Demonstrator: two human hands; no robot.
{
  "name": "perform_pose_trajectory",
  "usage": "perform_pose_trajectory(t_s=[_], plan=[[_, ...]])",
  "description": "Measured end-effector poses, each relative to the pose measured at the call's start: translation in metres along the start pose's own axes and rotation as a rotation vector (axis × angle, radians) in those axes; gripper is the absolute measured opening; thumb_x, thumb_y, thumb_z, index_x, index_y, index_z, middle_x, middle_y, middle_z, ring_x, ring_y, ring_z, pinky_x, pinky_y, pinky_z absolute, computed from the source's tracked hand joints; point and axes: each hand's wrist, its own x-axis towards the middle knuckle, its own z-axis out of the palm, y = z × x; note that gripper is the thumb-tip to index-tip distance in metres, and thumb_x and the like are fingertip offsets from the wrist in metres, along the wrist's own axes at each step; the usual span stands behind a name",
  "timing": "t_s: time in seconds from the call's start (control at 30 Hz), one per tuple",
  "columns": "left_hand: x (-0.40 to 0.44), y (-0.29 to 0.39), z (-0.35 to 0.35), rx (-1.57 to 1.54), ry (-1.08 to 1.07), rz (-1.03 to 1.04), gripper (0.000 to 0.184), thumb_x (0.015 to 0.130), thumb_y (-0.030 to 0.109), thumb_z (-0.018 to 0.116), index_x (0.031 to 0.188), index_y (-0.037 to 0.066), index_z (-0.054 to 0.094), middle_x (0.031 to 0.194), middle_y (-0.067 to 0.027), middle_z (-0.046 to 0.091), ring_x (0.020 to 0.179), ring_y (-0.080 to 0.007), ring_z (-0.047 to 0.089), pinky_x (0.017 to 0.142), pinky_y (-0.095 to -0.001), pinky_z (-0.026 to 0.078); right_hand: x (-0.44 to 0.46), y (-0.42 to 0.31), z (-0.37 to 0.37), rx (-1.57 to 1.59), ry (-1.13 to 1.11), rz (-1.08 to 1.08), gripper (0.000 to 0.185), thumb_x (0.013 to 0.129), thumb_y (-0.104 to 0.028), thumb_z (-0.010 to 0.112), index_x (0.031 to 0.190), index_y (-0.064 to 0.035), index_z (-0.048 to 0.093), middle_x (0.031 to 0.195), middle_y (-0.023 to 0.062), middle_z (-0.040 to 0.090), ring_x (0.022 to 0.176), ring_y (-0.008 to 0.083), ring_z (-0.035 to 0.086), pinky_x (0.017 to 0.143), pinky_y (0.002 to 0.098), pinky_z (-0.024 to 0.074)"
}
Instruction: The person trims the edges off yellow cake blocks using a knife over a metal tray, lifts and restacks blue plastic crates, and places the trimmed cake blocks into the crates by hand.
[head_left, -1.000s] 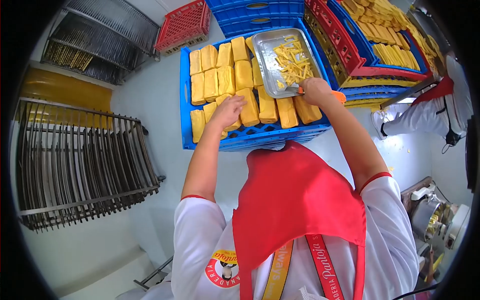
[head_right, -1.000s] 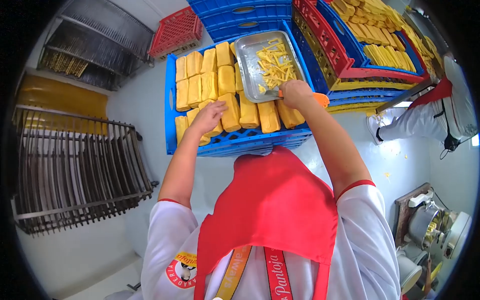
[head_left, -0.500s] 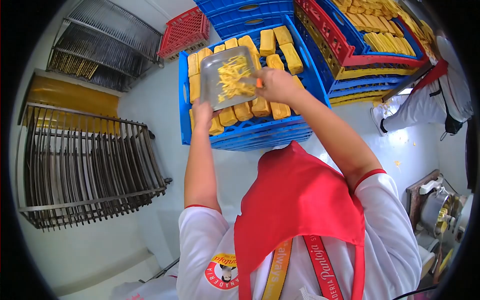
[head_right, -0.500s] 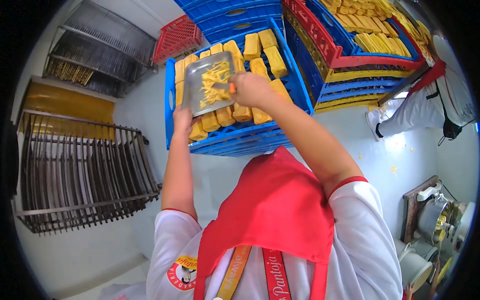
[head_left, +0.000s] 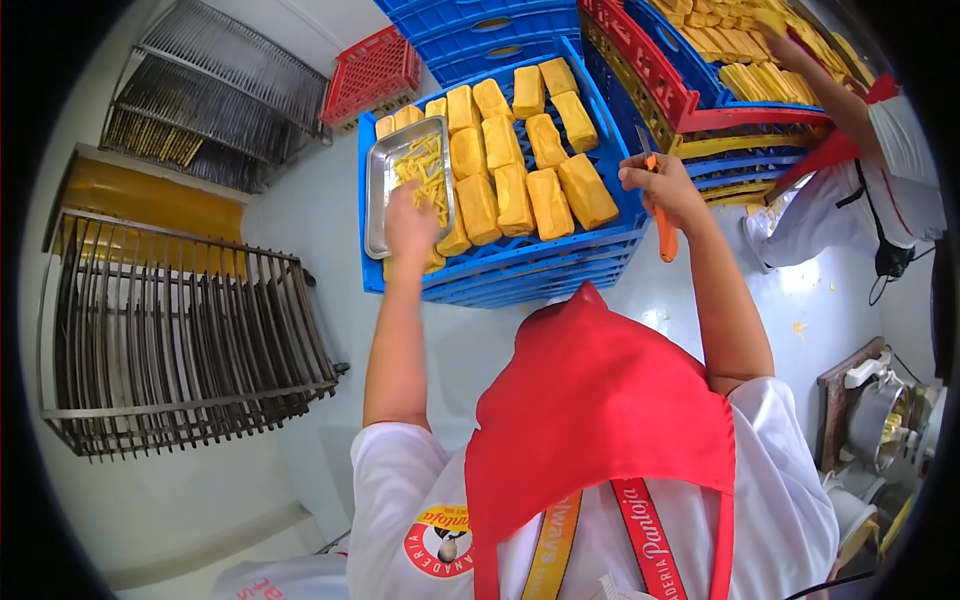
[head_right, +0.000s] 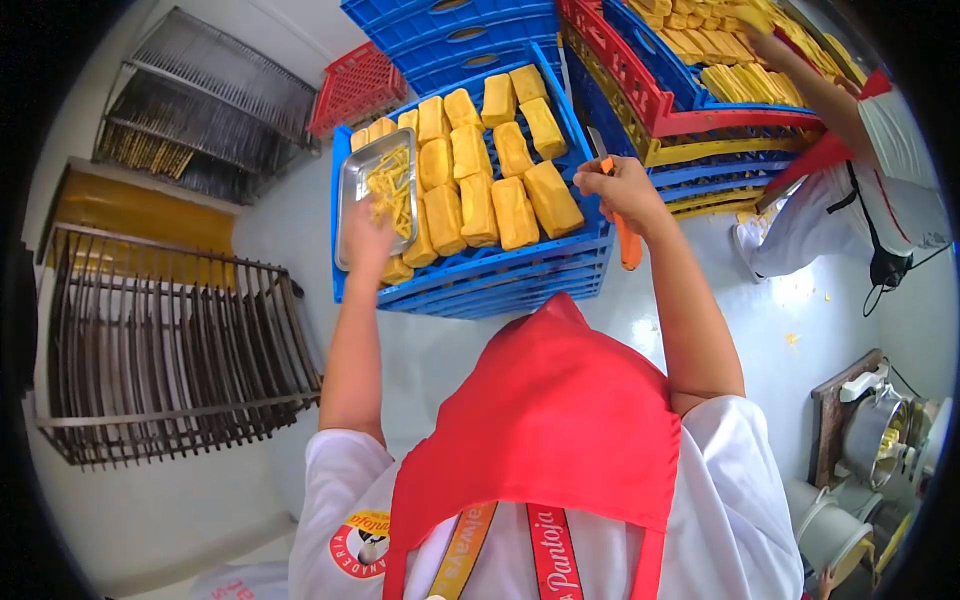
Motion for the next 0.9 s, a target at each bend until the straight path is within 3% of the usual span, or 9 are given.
perform_pose_trajectory(t_s=[0.13,0.23,0.3,0.53,0.63,0.67,0.73,0.77,0.9], plan=[[0.001,0.083,0.049,-0.198,-0.37,-0.017,0.042,0.084,0.025,0.067,0.116,-0.001,0.063,0.111,-0.026,0.067,0.104,-0.0388,0.064,0.093,-0.046,0.05,-0.016,-0.009,-0.003,0.065,0.001,0.026,0.048,0.085,-0.038,0.072,0.113,-0.0009,0.062,0.08,0.007,0.064,0.051,0.0119,0.05,0.045,0.0286,0.0401],[-0.001,0.097,0.076,-0.026,-0.53,0.071,0.053,0.082,0.033,0.069,0.122,0.0,0.059,0.113,-0.0268,0.066,0.106,-0.0409,0.064,0.091,-0.0463,0.051,-0.03,-0.014,-0.009,0.231,0.021,0.197,0.061,0.093,-0.058,0.052,0.121,-0.0042,0.054,0.077,0.0084,0.063,0.052,0.015,0.05,0.05,0.0318,0.0419],[-0.002,0.103,0.081,0.061,-0.718,-0.077,0.068,0.08,0.041,0.069,0.132,0.0,0.051,0.113,-0.0285,0.065,0.108,-0.0404,0.063,0.092,-0.0466,0.051,-0.033,-0.005,-0.019,0.269,0.052,0.192,0.058,0.094,-0.055,0.05,0.12,-0.0038,0.054,0.076,0.0088,0.063,0.052,0.0154,0.05,0.05,0.0321,0.0416],[0.026,0.093,0.084,0.08,-0.705,-0.262,0.071,0.077,0.043,0.07,0.123,-0.007,0.05,0.112,-0.0264,0.067,0.104,-0.0362,0.067,0.087,-0.0449,0.054,-0.051,0.032,-0.03,0.256,0.142,0.071,0.039,0.098,-0.036,0.051,0.087,0.0002,0.06,0.059,0.0073,0.052,0.047,0.0174,0.048,0.045,0.0317,0.0392],[0.041,0.074,0.072,-0.881,-0.868,-0.788,0.059,0.082,0.032,0.064,0.127,-0.003,0.052,0.111,-0.0179,0.067,0.104,-0.0327,0.067,0.077,-0.0489,0.057,-0.063,0.026,-0.009,0.139,0.104,0.085,0.041,0.097,-0.039,0.053,0.086,-0.0002,0.06,0.057,0.0058,0.049,0.047,0.0168,0.049,0.044,0.0323,0.0397],[0.04,0.078,0.058,-0.892,-0.862,-0.776,0.059,0.082,0.032,0.064,0.127,-0.003,0.052,0.111,-0.0179,0.067,0.104,-0.0327,0.067,0.077,-0.0489,0.057,-0.063,0.022,0.005,0.132,0.108,0.072,0.041,0.097,-0.039,0.053,0.086,-0.0002,0.06,0.057,0.0058,0.049,0.047,0.0168,0.049,0.044,0.0323,0.0397],[0.034,0.083,0.032,-1.454,-0.647,-1.075,0.047,0.082,0.028,0.058,0.121,0.003,0.057,0.114,-0.0141,0.067,0.1,-0.0301,0.067,0.08,-0.0492,0.056,-0.056,0.016,0.039,-0.049,0.105,0.1,0.045,0.098,-0.042,0.051,0.084,0.0002,0.062,0.059,0.0063,0.053,0.049,0.0164,0.052,0.047,0.0322,0.0423],[0.031,0.076,0.028,-1.471,-0.627,-1.057,0.047,0.082,0.028,0.058,0.121,0.003,0.057,0.114,-0.0141,0.067,0.1,-0.0301,0.067,0.08,-0.0492,0.056,-0.05,0.01,0.058,-0.113,0.08,0.067,0.048,0.098,-0.043,0.05,0.083,0.0004,0.063,0.06,0.0066,0.055,0.051,0.0163,0.054,0.049,0.0322,0.0434],[0.016,0.045,0.004,-2.223,-0.582,-0.801,0.058,0.072,0.013,0.057,0.129,0.001,0.054,0.126,-0.0183,0.062,0.116,-0.0378,0.061,0.102,-0.0582,0.048,-0.023,-0.016,0.148,-0.181,-0.009,-0.088,0.054,0.099,-0.047,0.047,0.083,0.0015,0.065,0.064,0.0116,0.061,0.057,0.0202,0.059,0.056,0.0369,0.0469]])
